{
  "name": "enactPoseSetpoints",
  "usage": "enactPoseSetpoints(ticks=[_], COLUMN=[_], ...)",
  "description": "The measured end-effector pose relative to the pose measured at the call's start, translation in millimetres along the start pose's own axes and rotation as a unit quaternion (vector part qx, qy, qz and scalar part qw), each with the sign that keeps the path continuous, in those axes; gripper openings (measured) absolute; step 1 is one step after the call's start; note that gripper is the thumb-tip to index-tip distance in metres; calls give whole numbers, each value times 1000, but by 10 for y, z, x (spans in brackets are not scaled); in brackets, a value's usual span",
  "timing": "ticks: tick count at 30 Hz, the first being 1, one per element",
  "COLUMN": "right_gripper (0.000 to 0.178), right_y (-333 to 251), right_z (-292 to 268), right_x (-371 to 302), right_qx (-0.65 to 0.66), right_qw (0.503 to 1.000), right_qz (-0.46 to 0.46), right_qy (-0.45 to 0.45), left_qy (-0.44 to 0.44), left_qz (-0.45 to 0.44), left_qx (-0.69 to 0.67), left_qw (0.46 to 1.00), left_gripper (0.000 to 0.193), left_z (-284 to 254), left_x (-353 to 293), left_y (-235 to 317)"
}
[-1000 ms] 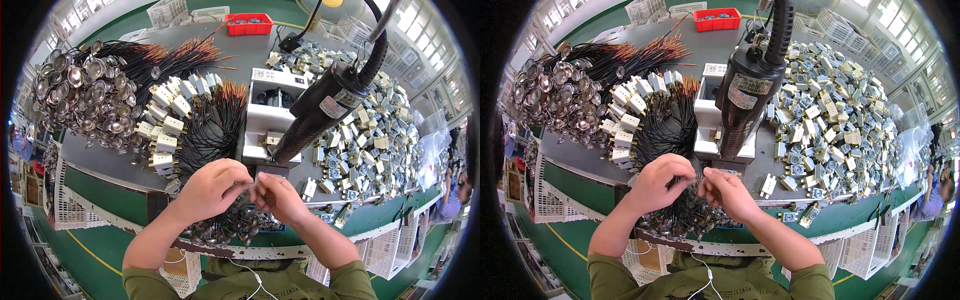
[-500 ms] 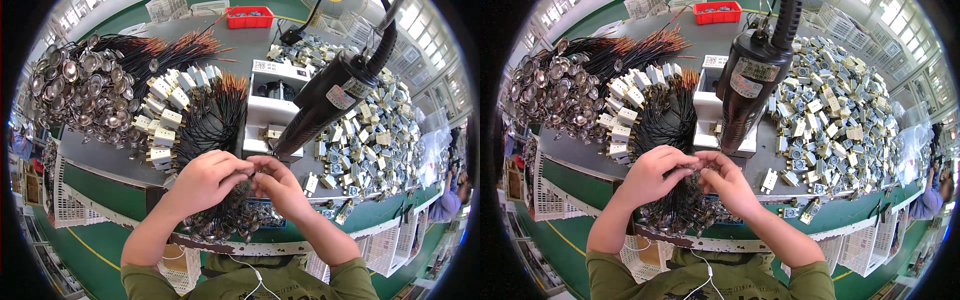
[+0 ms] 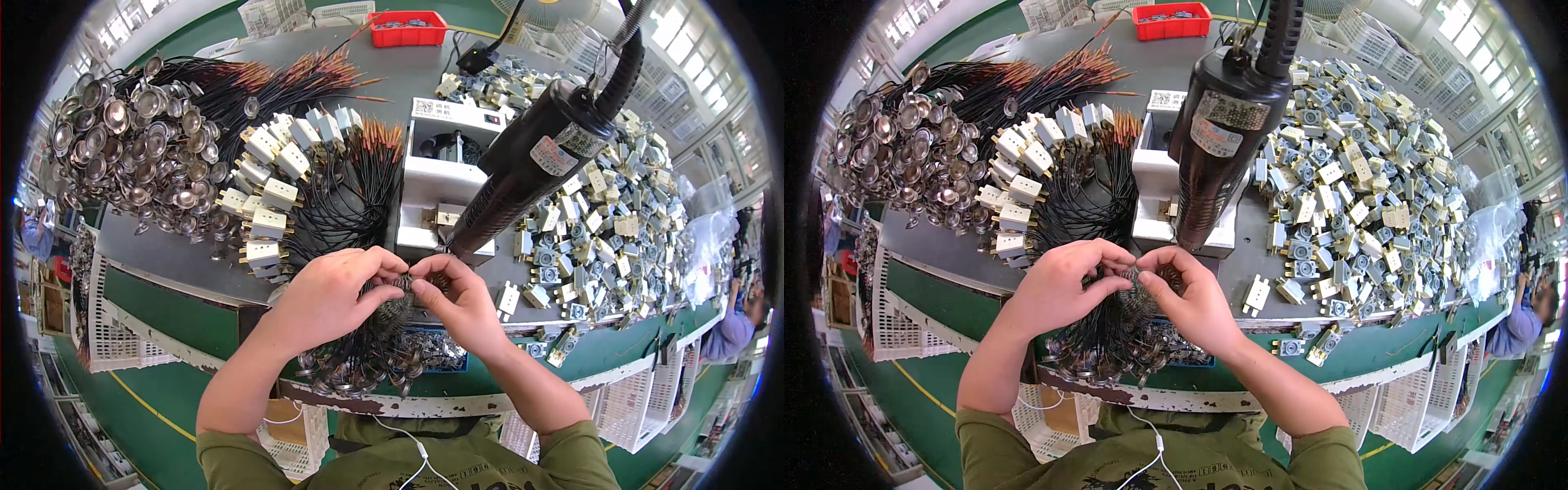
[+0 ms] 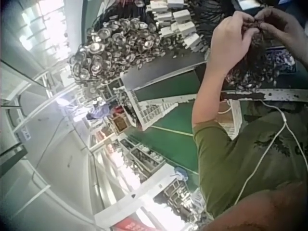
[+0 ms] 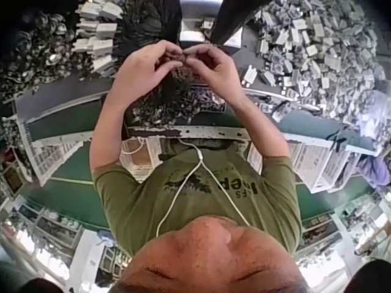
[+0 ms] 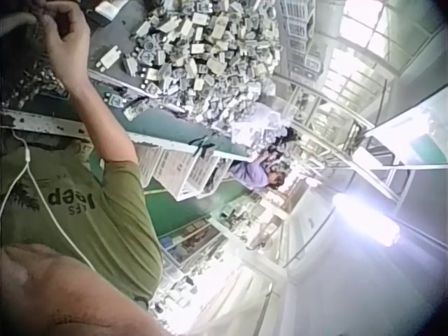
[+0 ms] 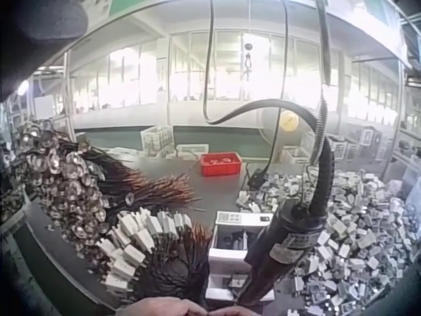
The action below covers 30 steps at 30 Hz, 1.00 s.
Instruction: Assembling small electronic components into a frame and securing them with a power tool.
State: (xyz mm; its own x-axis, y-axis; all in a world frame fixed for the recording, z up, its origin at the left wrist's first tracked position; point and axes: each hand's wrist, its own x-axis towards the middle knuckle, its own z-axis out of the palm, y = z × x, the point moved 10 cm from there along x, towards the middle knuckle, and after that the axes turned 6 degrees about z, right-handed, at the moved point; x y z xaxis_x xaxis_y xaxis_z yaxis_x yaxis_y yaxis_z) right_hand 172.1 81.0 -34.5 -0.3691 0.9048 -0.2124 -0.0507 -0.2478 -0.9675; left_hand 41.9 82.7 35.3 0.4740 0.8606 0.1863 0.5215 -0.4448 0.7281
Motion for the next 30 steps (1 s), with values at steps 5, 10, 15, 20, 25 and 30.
enactPoseSetpoints(ticks=[5,10,15,20,25,30], right_gripper=[17,13,15,39,52,30], right_y=[78,173,81,-514,-514,-302], right_z=[35,34,-3,247,650,1066], right_x=[-10,14,3,-215,-527,-520], right_qx=[-3,-10,-207,-502,-535,-499], right_qw=[999,998,975,827,778,778], right_qz=[34,65,82,-234,-323,-344], right_qy=[-17,-26,25,99,-63,-166], left_qy=[-13,15,47,67,75,73], left_qz=[51,96,50,23,28,13], left_qx=[37,41,36,35,44,41], left_qw=[998,994,997,997,996,996], left_gripper=[23,22,24,23,22,22], left_z=[-1,-11,-86,-213,-275,-311], left_x=[2,15,20,-39,-97,-75], left_y=[81,135,67,-7,-4,-12])
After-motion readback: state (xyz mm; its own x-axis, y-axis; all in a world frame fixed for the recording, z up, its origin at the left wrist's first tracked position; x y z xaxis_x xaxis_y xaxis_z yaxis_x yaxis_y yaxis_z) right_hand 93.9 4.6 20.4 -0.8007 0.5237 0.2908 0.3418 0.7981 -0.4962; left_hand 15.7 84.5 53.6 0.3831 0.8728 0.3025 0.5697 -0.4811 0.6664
